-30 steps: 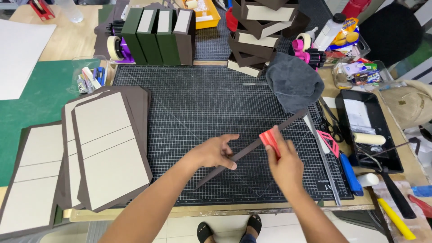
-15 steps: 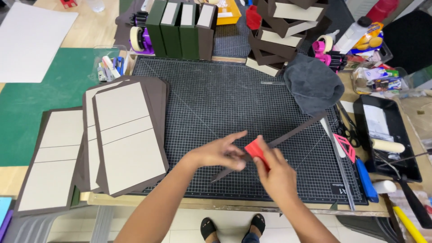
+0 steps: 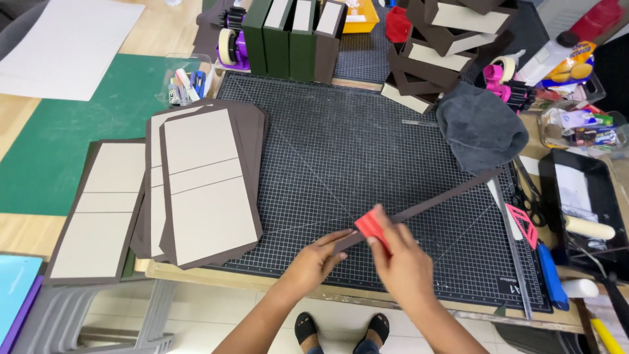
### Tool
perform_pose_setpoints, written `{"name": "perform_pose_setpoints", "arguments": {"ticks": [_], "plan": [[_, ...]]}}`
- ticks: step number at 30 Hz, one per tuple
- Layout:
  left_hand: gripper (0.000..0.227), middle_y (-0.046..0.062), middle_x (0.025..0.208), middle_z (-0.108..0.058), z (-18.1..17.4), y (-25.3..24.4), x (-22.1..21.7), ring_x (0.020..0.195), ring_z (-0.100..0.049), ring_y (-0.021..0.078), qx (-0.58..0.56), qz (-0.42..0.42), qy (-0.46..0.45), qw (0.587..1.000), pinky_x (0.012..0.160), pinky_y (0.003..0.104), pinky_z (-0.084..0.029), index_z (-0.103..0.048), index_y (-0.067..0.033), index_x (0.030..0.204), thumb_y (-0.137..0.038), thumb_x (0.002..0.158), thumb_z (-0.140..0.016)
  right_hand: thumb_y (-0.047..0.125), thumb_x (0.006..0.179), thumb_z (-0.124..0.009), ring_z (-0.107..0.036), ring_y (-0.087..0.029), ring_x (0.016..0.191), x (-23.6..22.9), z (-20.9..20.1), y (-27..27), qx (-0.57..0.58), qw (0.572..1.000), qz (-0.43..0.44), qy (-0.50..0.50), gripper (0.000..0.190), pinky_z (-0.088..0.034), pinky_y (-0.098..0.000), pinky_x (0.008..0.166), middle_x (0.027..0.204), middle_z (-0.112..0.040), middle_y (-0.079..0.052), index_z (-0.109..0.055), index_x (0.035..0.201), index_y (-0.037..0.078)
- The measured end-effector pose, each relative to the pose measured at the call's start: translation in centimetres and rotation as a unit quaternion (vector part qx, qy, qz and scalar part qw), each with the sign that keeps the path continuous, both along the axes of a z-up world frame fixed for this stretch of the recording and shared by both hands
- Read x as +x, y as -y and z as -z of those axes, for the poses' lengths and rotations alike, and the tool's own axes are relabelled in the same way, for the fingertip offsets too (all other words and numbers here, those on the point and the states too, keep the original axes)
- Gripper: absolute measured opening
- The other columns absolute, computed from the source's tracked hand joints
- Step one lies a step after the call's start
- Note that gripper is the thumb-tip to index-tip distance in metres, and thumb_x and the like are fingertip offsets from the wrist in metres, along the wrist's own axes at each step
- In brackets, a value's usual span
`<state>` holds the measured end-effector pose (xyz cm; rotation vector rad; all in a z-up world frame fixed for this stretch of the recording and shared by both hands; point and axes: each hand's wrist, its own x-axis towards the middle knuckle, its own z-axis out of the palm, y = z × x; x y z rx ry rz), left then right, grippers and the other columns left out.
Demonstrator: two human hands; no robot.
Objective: The person applies a decorative brown strip to a board, using a red squeegee to smooth it, then coats the surface with adhesive using a roller before wiping the assembly with a cloth.
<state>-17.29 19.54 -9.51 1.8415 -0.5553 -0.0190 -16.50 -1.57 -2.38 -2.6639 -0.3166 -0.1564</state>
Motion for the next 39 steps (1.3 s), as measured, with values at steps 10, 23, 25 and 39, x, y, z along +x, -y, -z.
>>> {"name": "perform_pose_setpoints", "arguments": {"ticks": [10, 23, 25, 39], "plan": [[0.041, 0.007, 0.154, -0.052, -1.0, -1.3, 0.0, 0.129, -0.063, 0.0308, 0.017, -0.005, -0.045, 0.999, 0.105, 0.047, -0.054, -0.066, -0.0121, 0.135, -0.034, 0.103, -0.052, 0.026, 0.094, -0.068, -0.067, -0.019, 0.09, -1.8, 0.0, 3.8, 0.235, 0.964, 0.006, 0.123, 0.052, -0.055, -0.0297, 0.073, 0.12, -0.072, -0.01, -0.059, 0.143, 0.011], [0.039, 0.002, 0.153, -0.056, -2.0, -4.4, -0.1, 0.128, -0.063, 0.0242, -0.001, -0.084, -0.154, 0.985, 0.108, 0.046, -0.056, -0.079, -0.0127, 0.121, -0.033, 0.091, -0.067, 0.045, 0.081, -0.077, -0.057, -0.045, 0.114, 3.6, 19.9, 30.7, -0.141, 0.931, 0.312, 0.125, 0.072, -0.047, -0.0621, 0.096, 0.123, -0.064, -0.019, -0.062, 0.149, 0.029], [0.038, 0.001, 0.152, -0.058, -2.0, -4.4, -0.2, 0.129, -0.063, 0.0234, 0.001, -0.095, -0.164, 0.982, 0.107, 0.045, -0.057, -0.08, -0.0132, 0.12, -0.034, 0.09, -0.068, 0.052, 0.079, -0.08, -0.062, -0.04, 0.115, 6.3, 15.0, 27.6, -0.134, 0.944, 0.24, 0.183, 0.076, -0.049, -0.0564, 0.1, 0.126, -0.066, -0.018, -0.065, 0.147, 0.02], [0.088, 0.017, 0.159, -0.041, -9.4, -3.2, -3.5, 0.148, -0.041, 0.033, 0.078, -0.386, 0.014, 0.919, 0.119, 0.05, -0.039, -0.043, -0.0112, 0.154, -0.034, 0.076, -0.077, 0.008, 0.092, -0.075, -0.061, -0.012, 0.085, 11.3, 8.1, 25.8, 0.398, 0.901, 0.089, -0.151, 0.016, -0.05, -0.0301, 0.089, 0.085, -0.067, 0.003, -0.072, 0.107, 0.01]]}}
